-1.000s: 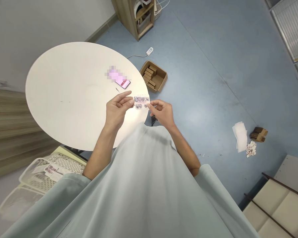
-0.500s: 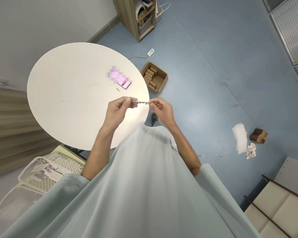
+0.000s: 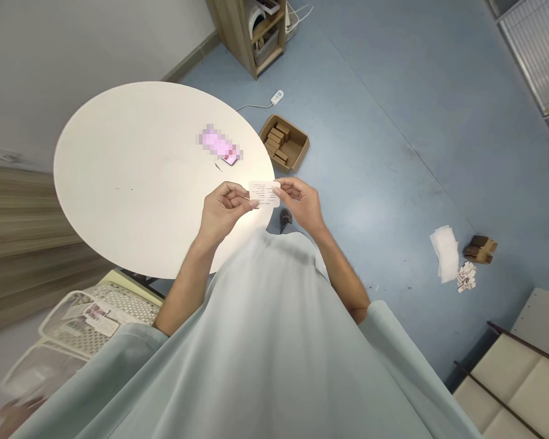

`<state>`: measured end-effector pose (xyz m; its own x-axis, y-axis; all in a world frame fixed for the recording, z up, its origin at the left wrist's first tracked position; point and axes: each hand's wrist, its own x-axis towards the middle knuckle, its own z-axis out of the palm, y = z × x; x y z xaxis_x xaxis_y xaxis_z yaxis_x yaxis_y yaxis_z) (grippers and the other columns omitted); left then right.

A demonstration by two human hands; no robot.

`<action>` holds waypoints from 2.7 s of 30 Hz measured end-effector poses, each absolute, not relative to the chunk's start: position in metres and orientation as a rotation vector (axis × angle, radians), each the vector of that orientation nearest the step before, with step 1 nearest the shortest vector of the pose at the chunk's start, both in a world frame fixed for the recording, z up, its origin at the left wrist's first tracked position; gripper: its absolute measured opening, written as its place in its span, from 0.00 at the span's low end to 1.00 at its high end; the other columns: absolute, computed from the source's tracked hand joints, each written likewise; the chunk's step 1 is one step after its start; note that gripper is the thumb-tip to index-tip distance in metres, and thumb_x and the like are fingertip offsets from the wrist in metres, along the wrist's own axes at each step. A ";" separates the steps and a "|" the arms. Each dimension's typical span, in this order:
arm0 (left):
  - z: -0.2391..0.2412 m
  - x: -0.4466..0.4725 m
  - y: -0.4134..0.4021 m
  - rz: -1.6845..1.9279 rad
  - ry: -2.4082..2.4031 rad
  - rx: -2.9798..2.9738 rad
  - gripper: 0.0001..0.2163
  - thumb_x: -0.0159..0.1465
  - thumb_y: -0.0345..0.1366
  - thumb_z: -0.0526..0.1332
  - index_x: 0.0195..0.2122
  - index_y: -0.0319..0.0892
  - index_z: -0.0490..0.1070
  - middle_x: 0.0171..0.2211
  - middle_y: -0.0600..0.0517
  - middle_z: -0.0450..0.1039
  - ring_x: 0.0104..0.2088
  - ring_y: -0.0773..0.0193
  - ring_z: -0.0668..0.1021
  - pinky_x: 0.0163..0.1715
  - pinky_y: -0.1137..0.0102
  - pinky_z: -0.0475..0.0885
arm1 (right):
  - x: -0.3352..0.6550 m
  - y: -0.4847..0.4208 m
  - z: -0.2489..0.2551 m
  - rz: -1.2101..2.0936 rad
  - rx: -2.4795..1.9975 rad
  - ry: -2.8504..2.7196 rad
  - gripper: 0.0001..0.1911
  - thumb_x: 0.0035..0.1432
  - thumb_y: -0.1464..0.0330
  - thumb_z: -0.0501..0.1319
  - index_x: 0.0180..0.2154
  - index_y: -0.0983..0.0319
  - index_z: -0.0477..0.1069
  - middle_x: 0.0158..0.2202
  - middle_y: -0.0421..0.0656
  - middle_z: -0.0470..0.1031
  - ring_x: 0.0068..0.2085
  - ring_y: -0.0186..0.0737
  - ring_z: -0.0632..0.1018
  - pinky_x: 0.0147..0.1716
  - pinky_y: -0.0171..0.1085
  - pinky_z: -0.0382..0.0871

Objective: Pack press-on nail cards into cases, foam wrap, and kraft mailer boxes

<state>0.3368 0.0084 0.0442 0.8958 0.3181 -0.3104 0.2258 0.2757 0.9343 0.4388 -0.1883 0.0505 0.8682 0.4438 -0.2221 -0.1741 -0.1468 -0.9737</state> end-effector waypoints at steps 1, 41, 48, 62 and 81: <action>0.044 0.337 0.008 0.063 0.495 1.307 0.26 0.52 0.48 0.86 0.39 0.46 0.73 0.36 0.53 0.81 0.36 0.59 0.86 0.42 0.62 0.85 | 0.438 -0.188 0.050 0.544 -1.639 -0.212 0.29 0.59 0.38 0.77 0.46 0.54 0.85 0.45 0.43 0.87 0.48 0.46 0.87 0.52 0.46 0.86; 0.043 0.355 0.013 0.154 0.510 1.321 0.30 0.53 0.56 0.86 0.48 0.42 0.87 0.43 0.46 0.86 0.46 0.55 0.87 0.49 0.62 0.85 | 0.405 -0.206 0.038 0.516 -1.593 -0.138 0.23 0.59 0.44 0.80 0.42 0.54 0.83 0.42 0.41 0.87 0.44 0.44 0.87 0.53 0.47 0.85; 0.041 0.353 0.013 0.144 0.484 1.318 0.30 0.56 0.58 0.84 0.50 0.42 0.87 0.43 0.46 0.86 0.43 0.56 0.87 0.45 0.63 0.85 | 0.414 -0.205 0.034 0.612 -1.576 -0.152 0.33 0.56 0.42 0.81 0.51 0.52 0.75 0.44 0.41 0.87 0.47 0.45 0.88 0.52 0.46 0.86; 0.038 0.345 0.014 0.081 0.530 1.328 0.27 0.58 0.53 0.83 0.51 0.41 0.85 0.46 0.44 0.86 0.45 0.55 0.87 0.49 0.60 0.85 | 0.434 -0.188 0.018 0.653 -1.537 -0.185 0.33 0.60 0.36 0.75 0.45 0.58 0.81 0.41 0.43 0.85 0.42 0.43 0.84 0.45 0.44 0.86; 0.005 0.348 0.001 0.123 0.618 1.426 0.23 0.62 0.57 0.79 0.43 0.43 0.85 0.43 0.46 0.87 0.43 0.57 0.86 0.52 0.60 0.83 | 0.443 -0.196 -0.004 0.632 -1.682 -0.255 0.28 0.60 0.38 0.76 0.43 0.55 0.83 0.47 0.43 0.83 0.48 0.44 0.83 0.48 0.43 0.84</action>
<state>0.3483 0.0012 0.0052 0.8387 0.4370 -0.3250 0.2792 0.1675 0.9455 0.4427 -0.1962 -0.0042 0.8248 0.5000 -0.2642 -0.1761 -0.2169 -0.9602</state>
